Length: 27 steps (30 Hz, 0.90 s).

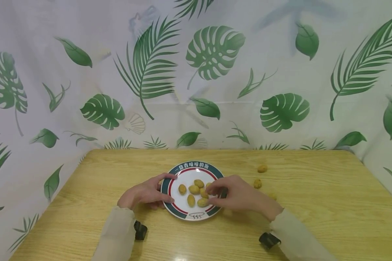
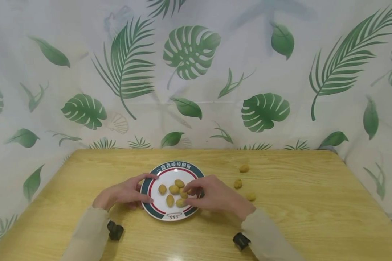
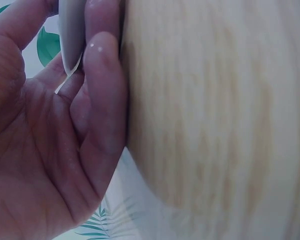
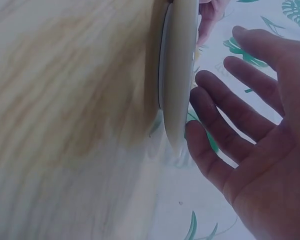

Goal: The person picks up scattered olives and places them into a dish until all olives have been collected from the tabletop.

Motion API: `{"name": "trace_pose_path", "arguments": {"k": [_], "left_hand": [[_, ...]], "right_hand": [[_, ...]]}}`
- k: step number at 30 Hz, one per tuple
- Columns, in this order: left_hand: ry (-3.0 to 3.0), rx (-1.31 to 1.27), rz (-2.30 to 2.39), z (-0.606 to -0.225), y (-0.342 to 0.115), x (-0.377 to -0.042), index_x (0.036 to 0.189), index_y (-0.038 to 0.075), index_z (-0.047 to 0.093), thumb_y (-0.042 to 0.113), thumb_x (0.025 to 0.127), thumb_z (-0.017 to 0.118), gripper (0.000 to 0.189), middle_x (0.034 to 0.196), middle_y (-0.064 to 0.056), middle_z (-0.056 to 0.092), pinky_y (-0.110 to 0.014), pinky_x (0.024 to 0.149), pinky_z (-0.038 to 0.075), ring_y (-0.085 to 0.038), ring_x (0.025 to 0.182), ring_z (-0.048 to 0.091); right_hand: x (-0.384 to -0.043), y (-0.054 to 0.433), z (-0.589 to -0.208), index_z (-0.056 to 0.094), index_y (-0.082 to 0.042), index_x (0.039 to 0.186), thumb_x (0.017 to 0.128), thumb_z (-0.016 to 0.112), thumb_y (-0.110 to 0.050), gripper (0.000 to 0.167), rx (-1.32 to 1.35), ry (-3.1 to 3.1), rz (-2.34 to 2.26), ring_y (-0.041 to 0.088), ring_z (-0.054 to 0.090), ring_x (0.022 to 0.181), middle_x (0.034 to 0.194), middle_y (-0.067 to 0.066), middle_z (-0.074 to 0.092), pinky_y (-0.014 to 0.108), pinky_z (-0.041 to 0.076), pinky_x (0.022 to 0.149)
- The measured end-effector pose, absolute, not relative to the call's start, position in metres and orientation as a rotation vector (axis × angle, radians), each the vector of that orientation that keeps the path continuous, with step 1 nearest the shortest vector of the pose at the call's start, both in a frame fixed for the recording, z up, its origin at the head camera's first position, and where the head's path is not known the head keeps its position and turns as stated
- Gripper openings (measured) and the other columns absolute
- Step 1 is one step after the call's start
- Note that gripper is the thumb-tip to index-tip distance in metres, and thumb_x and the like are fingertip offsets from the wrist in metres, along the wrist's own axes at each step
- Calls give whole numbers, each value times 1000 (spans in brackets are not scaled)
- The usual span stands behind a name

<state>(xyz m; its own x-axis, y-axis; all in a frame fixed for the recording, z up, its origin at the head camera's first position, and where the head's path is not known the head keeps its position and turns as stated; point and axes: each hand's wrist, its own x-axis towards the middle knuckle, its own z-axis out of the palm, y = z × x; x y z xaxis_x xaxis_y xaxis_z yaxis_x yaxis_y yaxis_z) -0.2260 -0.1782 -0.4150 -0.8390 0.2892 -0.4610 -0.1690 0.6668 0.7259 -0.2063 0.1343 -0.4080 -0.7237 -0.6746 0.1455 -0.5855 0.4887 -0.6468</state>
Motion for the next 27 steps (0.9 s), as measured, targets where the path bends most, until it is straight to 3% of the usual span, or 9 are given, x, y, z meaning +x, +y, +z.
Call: {"name": "trace_pose_path", "arguments": {"k": [5, 9, 27], "left_hand": [[2314, 88, 1096, -414, -178, -226, 148, 34, 45, 24, 88, 81, 71, 96, -7, 65, -26, 60, 50, -18, 69, 62], [2305, 85, 1104, -414, -178, -225, 148, 34, 45, 24, 88, 81, 70, 96, -7, 66, -27, 60, 50, -18, 69, 62], [2318, 75, 1119, -417, -177, -225, 147, 35, 47, 23, 87, 82, 70, 99, -6, 67, -27, 61, 51, -18, 71, 64]], "right_hand": [[-206, 141, -408, 76, -16, 113, 92, 76, -35, 28, -1046, 2615, -1061, 3, 61, 81, 89, -13, 70, 23, 53, 71], [-206, 148, -407, 76, -13, 113, 92, 77, -31, 28, -1074, 2636, -1073, 3, 61, 80, 85, -12, 71, 27, 55, 72], [-197, 177, -401, 75, -16, 113, 91, 78, -34, 29, -939, 2710, -1054, 2, 59, 80, 88, -12, 69, 21, 51, 67]]}}
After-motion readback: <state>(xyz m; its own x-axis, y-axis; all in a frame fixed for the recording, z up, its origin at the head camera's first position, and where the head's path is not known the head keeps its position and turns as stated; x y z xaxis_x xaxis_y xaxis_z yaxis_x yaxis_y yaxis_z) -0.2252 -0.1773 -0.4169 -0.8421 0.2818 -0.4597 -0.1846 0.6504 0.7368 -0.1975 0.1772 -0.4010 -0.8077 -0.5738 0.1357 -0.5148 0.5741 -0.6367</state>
